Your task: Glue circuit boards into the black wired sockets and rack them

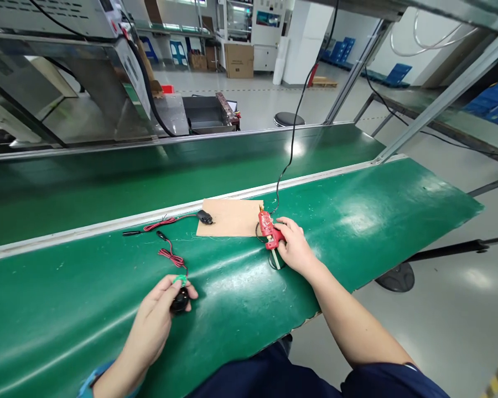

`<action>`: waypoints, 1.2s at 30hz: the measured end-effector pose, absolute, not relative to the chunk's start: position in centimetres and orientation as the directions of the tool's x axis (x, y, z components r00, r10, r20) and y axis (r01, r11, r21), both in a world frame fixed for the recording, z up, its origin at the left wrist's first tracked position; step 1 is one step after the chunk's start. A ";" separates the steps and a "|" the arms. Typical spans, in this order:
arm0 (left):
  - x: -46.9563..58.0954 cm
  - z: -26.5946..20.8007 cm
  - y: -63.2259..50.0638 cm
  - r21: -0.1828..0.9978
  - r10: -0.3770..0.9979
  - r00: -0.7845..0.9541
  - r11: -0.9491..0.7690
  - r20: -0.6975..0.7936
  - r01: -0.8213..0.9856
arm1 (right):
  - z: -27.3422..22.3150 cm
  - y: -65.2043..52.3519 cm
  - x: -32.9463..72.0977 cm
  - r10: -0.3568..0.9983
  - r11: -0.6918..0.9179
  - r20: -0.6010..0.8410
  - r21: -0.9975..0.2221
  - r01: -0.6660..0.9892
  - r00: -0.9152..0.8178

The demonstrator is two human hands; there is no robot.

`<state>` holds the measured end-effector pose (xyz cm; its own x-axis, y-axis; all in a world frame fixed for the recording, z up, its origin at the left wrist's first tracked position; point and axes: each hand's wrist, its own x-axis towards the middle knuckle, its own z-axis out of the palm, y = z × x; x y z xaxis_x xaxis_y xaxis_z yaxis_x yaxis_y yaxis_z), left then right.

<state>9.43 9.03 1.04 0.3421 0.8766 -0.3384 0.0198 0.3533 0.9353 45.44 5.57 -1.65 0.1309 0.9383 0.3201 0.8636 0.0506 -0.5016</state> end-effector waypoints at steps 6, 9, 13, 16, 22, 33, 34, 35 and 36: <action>12.7 0.8 10.3 0.876 0.799 0.462 0.473 -0.385 -0.089 | 1.4 4.3 44.6 0.939 0.211 0.342 -0.636 0.743 0.026; 13.3 0.6 10.7 0.799 0.752 0.544 0.558 -0.372 -0.223 | 2.9 3.3 43.2 0.948 0.251 0.317 -0.695 0.674 -0.027; 13.1 0.2 10.7 0.723 0.681 0.638 0.636 -0.360 -0.271 | 4.3 1.9 40.5 0.963 0.238 0.265 -0.757 0.609 -0.048; 12.8 0.0 10.4 0.721 0.679 0.642 0.637 -0.356 -0.273 | 4.6 1.4 38.7 0.947 0.320 0.279 -0.759 0.567 -0.160; 12.9 -0.5 9.7 0.709 0.694 0.637 0.631 -0.335 -0.315 | 4.4 1.6 36.9 0.883 0.464 0.317 -0.695 0.550 -0.345; 13.1 -0.4 9.4 0.681 0.700 0.617 0.649 -0.359 -0.340 | 4.3 2.1 36.4 0.859 0.499 0.261 -0.615 0.611 -0.440; 13.1 -0.4 9.4 0.683 0.699 0.619 0.648 -0.358 -0.338 | 4.3 2.1 36.4 0.861 0.495 0.254 -0.614 0.614 -0.441; 13.1 -0.4 9.4 0.685 0.698 0.621 0.647 -0.355 -0.336 | 4.3 2.1 36.4 0.861 0.494 0.249 -0.615 0.614 -0.443; 13.1 -0.4 9.3 0.686 0.697 0.624 0.646 -0.352 -0.335 | 4.2 2.2 36.4 0.859 0.496 0.248 -0.615 0.612 -0.447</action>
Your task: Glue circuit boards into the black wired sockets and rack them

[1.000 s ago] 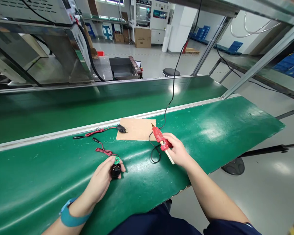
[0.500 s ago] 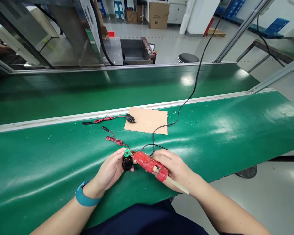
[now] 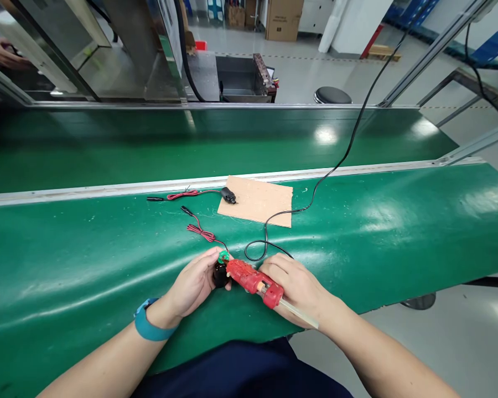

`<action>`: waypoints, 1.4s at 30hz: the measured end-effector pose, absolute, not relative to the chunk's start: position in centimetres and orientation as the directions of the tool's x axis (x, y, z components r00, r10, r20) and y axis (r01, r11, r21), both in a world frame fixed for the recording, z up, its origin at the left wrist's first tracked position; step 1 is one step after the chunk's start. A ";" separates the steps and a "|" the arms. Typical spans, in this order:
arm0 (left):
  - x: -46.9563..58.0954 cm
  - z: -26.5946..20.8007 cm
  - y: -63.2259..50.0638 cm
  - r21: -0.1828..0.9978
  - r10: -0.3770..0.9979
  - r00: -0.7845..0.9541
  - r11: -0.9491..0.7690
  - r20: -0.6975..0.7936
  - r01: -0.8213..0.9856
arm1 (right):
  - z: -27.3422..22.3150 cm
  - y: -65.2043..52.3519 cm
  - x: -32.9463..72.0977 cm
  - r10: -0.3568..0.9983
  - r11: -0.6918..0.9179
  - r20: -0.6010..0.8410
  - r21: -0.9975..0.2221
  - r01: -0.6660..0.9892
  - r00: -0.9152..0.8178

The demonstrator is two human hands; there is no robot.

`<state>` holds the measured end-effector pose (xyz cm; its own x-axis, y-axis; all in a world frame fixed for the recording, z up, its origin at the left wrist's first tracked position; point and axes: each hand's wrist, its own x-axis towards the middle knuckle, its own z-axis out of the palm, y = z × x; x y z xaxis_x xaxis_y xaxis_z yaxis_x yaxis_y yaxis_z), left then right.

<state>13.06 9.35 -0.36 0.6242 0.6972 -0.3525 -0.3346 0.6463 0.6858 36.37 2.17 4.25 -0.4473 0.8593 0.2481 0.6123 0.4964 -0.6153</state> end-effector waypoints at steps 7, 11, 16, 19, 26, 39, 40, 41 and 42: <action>13.1 -0.5 9.2 0.681 0.682 0.643 0.656 -0.350 -0.325 | 4.0 2.4 36.4 0.849 0.508 0.245 -0.618 0.599 -0.467; 13.1 -0.4 9.2 0.674 0.682 0.640 0.660 -0.353 -0.331 | 3.8 2.4 36.4 0.852 0.503 0.231 -0.614 0.609 -0.471; 13.1 -0.4 9.2 0.670 0.679 0.637 0.667 -0.365 -0.326 | 3.7 2.2 36.6 0.858 0.486 0.204 -0.621 0.615 -0.471; 13.0 -0.5 9.3 0.674 0.674 0.643 0.668 -0.365 -0.317 | 3.7 2.1 36.6 0.862 0.466 0.173 -0.639 0.613 -0.476; 13.0 -0.6 9.3 0.683 0.673 0.642 0.664 -0.367 -0.306 | 3.8 1.7 36.8 0.881 0.415 0.104 -0.635 0.652 -0.461; 13.0 -0.5 9.2 0.690 0.678 0.637 0.657 -0.366 -0.303 | 4.0 1.7 36.5 0.893 0.426 0.144 -0.582 0.693 -0.427; 13.0 -0.5 9.2 0.689 0.677 0.639 0.658 -0.365 -0.304 | 4.1 1.8 36.5 0.892 0.429 0.153 -0.581 0.692 -0.425; 13.0 -0.5 9.2 0.688 0.677 0.640 0.659 -0.364 -0.305 | 4.1 1.8 36.5 0.892 0.432 0.159 -0.580 0.691 -0.423; 13.0 -0.4 9.2 0.688 0.676 0.641 0.659 -0.364 -0.304 | 4.2 1.8 36.5 0.891 0.433 0.161 -0.580 0.690 -0.424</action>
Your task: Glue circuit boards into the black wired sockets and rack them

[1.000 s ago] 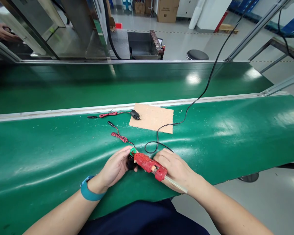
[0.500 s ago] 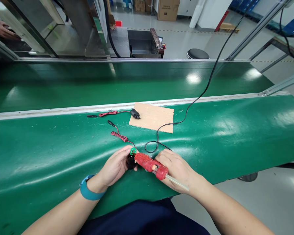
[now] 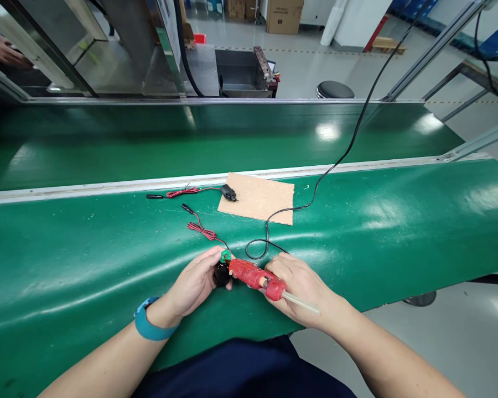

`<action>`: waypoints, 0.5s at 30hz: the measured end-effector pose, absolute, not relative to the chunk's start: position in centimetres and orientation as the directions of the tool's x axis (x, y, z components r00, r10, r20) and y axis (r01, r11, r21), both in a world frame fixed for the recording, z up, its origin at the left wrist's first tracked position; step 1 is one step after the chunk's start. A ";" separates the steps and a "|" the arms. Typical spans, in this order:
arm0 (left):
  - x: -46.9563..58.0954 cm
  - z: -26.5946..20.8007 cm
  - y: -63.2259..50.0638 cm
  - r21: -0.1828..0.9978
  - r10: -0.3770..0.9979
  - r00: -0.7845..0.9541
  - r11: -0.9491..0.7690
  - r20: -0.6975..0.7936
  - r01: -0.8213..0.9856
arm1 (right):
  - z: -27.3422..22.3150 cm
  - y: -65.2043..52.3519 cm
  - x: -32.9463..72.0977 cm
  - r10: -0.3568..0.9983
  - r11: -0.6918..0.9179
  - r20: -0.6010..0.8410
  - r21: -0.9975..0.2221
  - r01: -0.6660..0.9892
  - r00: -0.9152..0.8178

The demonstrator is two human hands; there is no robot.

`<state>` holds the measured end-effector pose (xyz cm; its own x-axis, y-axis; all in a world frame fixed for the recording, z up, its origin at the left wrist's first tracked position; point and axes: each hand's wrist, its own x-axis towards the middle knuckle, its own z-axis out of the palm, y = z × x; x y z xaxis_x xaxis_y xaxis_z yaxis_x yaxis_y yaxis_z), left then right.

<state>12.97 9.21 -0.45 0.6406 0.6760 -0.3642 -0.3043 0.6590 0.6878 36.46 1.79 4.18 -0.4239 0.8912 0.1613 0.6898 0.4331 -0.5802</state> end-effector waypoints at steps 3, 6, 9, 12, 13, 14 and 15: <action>13.0 -0.3 9.2 0.692 0.679 0.634 0.657 -0.370 -0.300 | 4.3 1.8 36.5 0.890 0.434 0.154 -0.572 0.696 -0.428; 13.0 -0.2 9.2 0.702 0.680 0.639 0.649 -0.360 -0.294 | 4.3 1.7 36.5 0.893 0.427 0.151 -0.577 0.696 -0.423; 13.0 -0.1 9.2 0.717 0.674 0.653 0.638 -0.345 -0.281 | 4.4 1.7 36.5 0.899 0.417 0.152 -0.585 0.696 -0.410; 13.0 -0.2 9.2 0.733 0.677 0.652 0.626 -0.342 -0.265 | 4.4 1.7 36.6 0.896 0.427 0.159 -0.568 0.704 -0.414; 12.9 -0.3 9.2 0.741 0.678 0.652 0.620 -0.339 -0.259 | 4.4 1.7 36.6 0.895 0.427 0.154 -0.562 0.708 -0.418; 12.9 -0.4 9.2 0.749 0.677 0.654 0.613 -0.336 -0.250 | 4.4 1.7 36.7 0.895 0.427 0.146 -0.558 0.712 -0.422; 12.8 -0.6 9.1 0.759 0.676 0.658 0.606 -0.332 -0.240 | 4.4 1.7 36.7 0.895 0.424 0.138 -0.556 0.715 -0.423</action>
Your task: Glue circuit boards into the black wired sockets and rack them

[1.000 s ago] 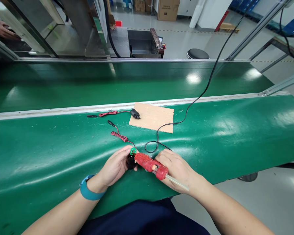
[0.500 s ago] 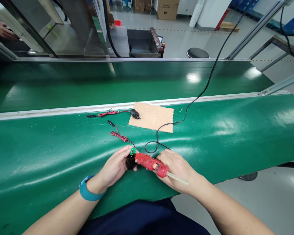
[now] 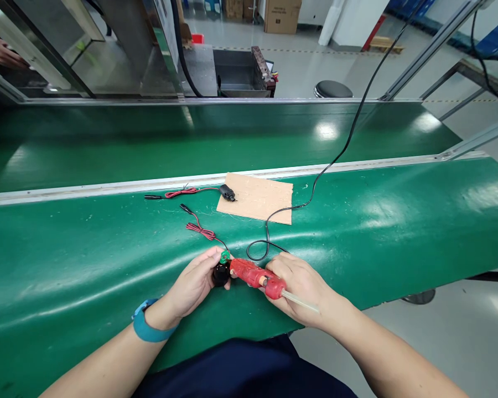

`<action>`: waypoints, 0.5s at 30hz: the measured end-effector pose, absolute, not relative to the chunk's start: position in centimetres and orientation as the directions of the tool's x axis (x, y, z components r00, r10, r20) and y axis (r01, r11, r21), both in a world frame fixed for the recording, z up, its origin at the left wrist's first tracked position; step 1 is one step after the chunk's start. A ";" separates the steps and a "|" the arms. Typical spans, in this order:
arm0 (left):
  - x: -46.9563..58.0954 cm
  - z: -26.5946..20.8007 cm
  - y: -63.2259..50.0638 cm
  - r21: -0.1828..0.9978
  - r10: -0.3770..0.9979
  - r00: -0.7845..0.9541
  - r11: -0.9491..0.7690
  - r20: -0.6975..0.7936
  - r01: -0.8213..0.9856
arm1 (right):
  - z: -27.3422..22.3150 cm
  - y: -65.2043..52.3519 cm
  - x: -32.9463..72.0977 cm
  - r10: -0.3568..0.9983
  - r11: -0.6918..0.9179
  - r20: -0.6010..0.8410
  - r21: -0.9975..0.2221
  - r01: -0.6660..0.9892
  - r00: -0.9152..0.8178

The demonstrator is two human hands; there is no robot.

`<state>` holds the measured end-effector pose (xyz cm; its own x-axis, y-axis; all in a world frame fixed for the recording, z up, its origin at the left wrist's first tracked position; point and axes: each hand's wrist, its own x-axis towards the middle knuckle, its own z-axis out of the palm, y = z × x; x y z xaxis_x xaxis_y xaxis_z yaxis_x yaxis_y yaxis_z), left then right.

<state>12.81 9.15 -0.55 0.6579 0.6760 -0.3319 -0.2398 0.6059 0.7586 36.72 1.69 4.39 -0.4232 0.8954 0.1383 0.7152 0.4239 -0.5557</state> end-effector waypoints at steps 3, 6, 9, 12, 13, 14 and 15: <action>12.6 -0.9 9.2 0.793 0.677 0.663 0.574 -0.320 -0.203 | 4.4 1.6 36.8 0.898 0.417 0.125 -0.550 0.723 -0.423; 12.4 -1.1 9.2 0.819 0.681 0.663 0.546 -0.310 -0.178 | 4.5 1.5 36.9 0.899 0.412 0.117 -0.546 0.729 -0.421; 12.4 -1.0 9.2 0.819 0.680 0.661 0.548 -0.316 -0.172 | 4.4 1.3 37.1 0.900 0.408 0.112 -0.555 0.725 -0.421; 12.5 -0.9 9.3 0.810 0.675 0.659 0.561 -0.330 -0.169 | 4.3 1.2 37.3 0.900 0.406 0.107 -0.562 0.721 -0.423; 12.5 -0.9 9.3 0.809 0.672 0.661 0.564 -0.333 -0.166 | 4.3 1.2 37.3 0.899 0.406 0.106 -0.561 0.721 -0.424; 12.5 -0.9 9.3 0.809 0.669 0.664 0.566 -0.335 -0.162 | 4.3 1.1 37.3 0.899 0.408 0.107 -0.559 0.721 -0.425; 12.5 -0.9 9.3 0.811 0.667 0.665 0.564 -0.336 -0.157 | 4.3 1.1 37.3 0.898 0.410 0.107 -0.557 0.722 -0.428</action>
<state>12.46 9.29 -0.92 0.6651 0.6671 -0.3356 -0.1566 0.5640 0.8108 37.32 1.13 4.32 -0.4275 0.8977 0.1065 0.7220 0.4100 -0.5574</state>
